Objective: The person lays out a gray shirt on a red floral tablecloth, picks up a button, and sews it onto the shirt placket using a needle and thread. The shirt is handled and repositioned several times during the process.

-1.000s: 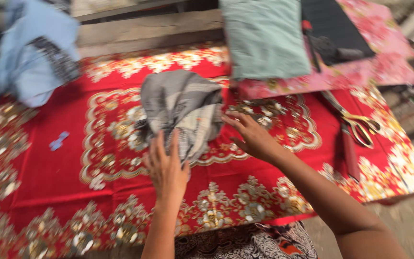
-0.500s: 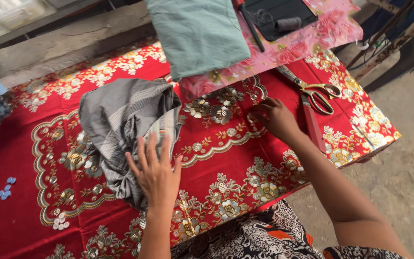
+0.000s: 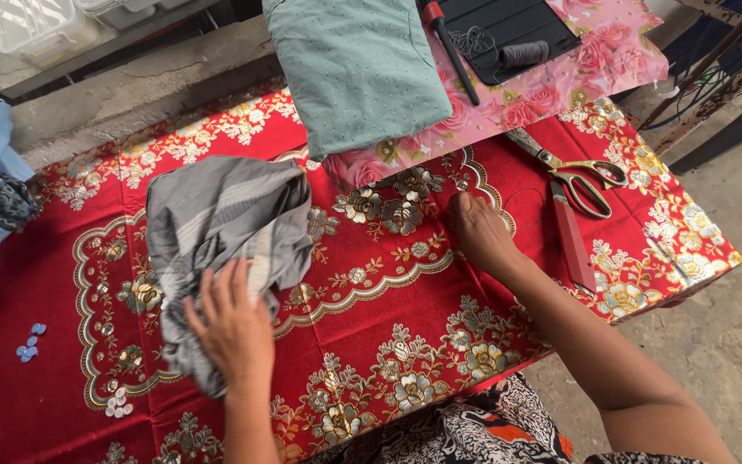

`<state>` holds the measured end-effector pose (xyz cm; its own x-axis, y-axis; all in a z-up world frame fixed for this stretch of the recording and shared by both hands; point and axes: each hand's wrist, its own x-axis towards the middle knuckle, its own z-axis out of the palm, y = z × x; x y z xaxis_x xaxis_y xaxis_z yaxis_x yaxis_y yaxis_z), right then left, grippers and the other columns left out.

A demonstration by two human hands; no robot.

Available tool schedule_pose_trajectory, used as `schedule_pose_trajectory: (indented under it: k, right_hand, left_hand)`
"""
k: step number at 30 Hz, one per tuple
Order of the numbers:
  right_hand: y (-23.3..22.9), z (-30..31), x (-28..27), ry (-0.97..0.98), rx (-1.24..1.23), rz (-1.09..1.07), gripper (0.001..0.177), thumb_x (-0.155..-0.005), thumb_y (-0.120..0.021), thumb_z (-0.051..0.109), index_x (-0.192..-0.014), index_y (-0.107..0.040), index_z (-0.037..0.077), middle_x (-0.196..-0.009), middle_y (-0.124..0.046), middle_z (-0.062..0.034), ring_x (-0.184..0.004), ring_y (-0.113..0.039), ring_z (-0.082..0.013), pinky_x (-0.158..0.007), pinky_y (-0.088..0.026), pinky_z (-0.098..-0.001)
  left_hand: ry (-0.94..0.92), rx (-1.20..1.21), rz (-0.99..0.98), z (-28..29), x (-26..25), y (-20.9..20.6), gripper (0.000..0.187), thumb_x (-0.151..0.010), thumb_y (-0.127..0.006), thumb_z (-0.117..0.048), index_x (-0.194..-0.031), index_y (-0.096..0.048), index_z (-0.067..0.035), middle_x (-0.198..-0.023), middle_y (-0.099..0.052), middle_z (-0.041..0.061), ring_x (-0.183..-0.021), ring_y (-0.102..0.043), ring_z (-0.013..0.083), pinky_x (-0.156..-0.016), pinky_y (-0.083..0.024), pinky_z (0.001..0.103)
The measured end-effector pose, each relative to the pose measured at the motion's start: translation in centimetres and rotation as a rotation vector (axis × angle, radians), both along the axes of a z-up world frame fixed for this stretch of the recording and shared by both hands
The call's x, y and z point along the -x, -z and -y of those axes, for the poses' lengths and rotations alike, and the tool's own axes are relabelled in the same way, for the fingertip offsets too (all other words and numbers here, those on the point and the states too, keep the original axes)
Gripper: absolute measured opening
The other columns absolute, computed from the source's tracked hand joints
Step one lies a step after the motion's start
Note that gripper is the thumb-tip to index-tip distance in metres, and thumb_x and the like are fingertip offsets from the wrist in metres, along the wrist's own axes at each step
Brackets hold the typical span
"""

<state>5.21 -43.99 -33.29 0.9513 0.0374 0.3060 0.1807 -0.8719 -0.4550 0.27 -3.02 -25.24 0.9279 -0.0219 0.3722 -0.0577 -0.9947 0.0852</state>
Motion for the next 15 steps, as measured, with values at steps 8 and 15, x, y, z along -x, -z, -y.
schedule_pose_trajectory:
  k: [8,15]
  right_hand:
    - [-4.4,-4.9,-0.2,-0.097,-0.245,-0.325,0.022,-0.102,-0.046,0.020,-0.120,-0.051,0.008,-0.092,-0.069,-0.0217,-0.085,-0.069,-0.0416,-0.077,-0.052,-0.0539]
    - [-6.1,-10.3,-1.5,-0.359,-0.380,-0.261,0.020,-0.102,-0.050,0.016,-0.117,-0.057,0.006,-0.108,-0.072,-0.0165,-0.099,-0.070,-0.0361,-0.087,-0.054,-0.0471]
  left_hand:
    - [-0.110,-0.048,-0.137,-2.2,-0.3,-2.2,0.081,-0.068,-0.087,-0.037,-0.142,-0.056,-0.023,-0.145,-0.053,0.006,-0.146,-0.036,0.0347,-0.112,-0.014,0.073]
    - [0.116,-0.002,0.110,1.6,-2.1,-1.3,0.043,-0.082,-0.082,-0.020,-0.122,-0.071,-0.011,-0.133,-0.064,0.006,-0.136,-0.052,0.0322,-0.117,-0.037,0.050]
